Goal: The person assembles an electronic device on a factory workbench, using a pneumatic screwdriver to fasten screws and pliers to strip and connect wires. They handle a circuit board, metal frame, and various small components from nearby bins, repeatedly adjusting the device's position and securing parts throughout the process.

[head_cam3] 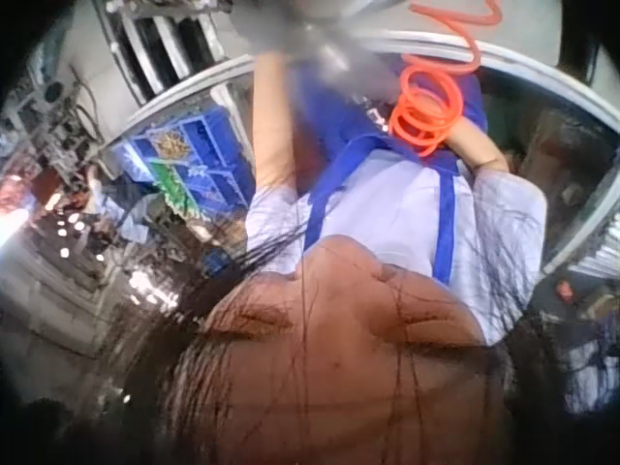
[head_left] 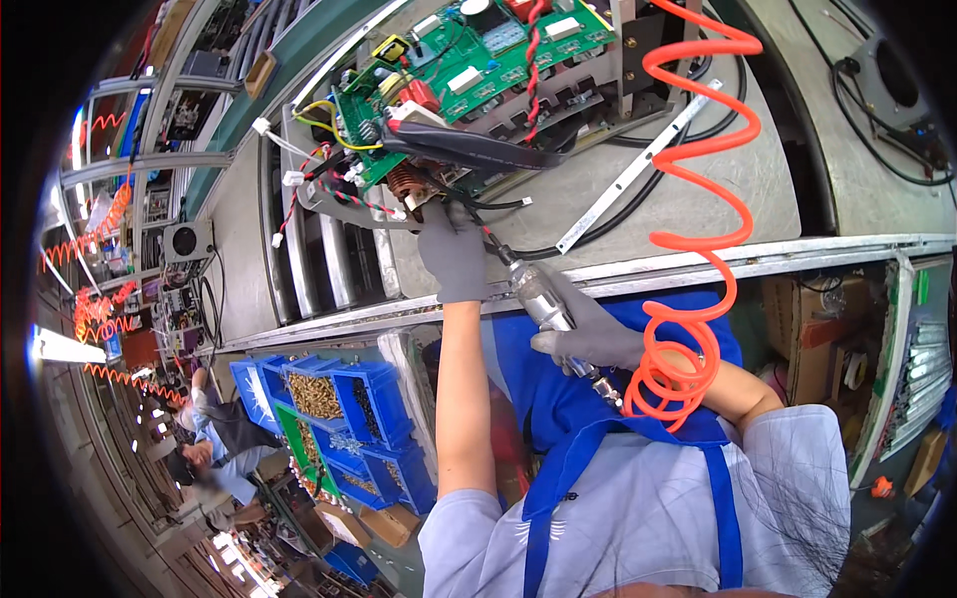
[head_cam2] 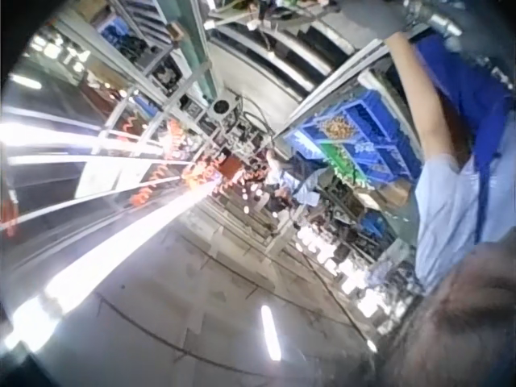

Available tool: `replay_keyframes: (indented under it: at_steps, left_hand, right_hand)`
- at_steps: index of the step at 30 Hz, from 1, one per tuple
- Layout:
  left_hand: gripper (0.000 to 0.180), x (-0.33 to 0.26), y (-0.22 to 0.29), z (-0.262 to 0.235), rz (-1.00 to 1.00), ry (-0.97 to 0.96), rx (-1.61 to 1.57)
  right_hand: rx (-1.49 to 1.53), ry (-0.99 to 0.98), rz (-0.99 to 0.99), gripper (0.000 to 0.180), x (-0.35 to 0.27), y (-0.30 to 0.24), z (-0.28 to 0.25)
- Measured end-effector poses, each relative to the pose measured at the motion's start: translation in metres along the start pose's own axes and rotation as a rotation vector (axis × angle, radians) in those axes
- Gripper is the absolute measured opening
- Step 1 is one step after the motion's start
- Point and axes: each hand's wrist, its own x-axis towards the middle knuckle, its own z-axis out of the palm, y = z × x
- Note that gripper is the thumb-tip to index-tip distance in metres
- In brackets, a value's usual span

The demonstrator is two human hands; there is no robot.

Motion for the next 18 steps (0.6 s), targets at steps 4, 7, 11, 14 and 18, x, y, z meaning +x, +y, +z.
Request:
replay_keyframes:
  at_steps: [4, 7, 11, 14, 18]
  left_hand:
    - [0.028, -0.011, 0.006, -0.019, 0.020, -0.011, 0.079]
    - [0.041, -0.019, -0.013, -0.050, -0.078, -0.042, -0.218]
    - [0.077, 0.004, -0.013, -0.068, 0.132, 0.219, -0.287]
    - [0.089, 0.036, -0.047, -0.063, 0.034, -0.222, -0.213]
    - [0.092, 0.020, -0.031, -0.047, 0.011, -0.043, -0.494]
  right_hand:
    - [-0.063, 0.012, -0.011, 0.102, 0.006, 0.003, 0.002]
    - [-0.118, 0.028, 0.011, 0.101, 0.002, -0.008, 0.006]
    - [-0.093, 0.003, 0.046, 0.099, 0.003, -0.008, -0.004]
    - [-0.089, -0.025, 0.044, 0.098, 0.002, -0.004, 0.001]
    - [-0.112, -0.025, 0.047, 0.097, 0.008, -0.006, 0.001]
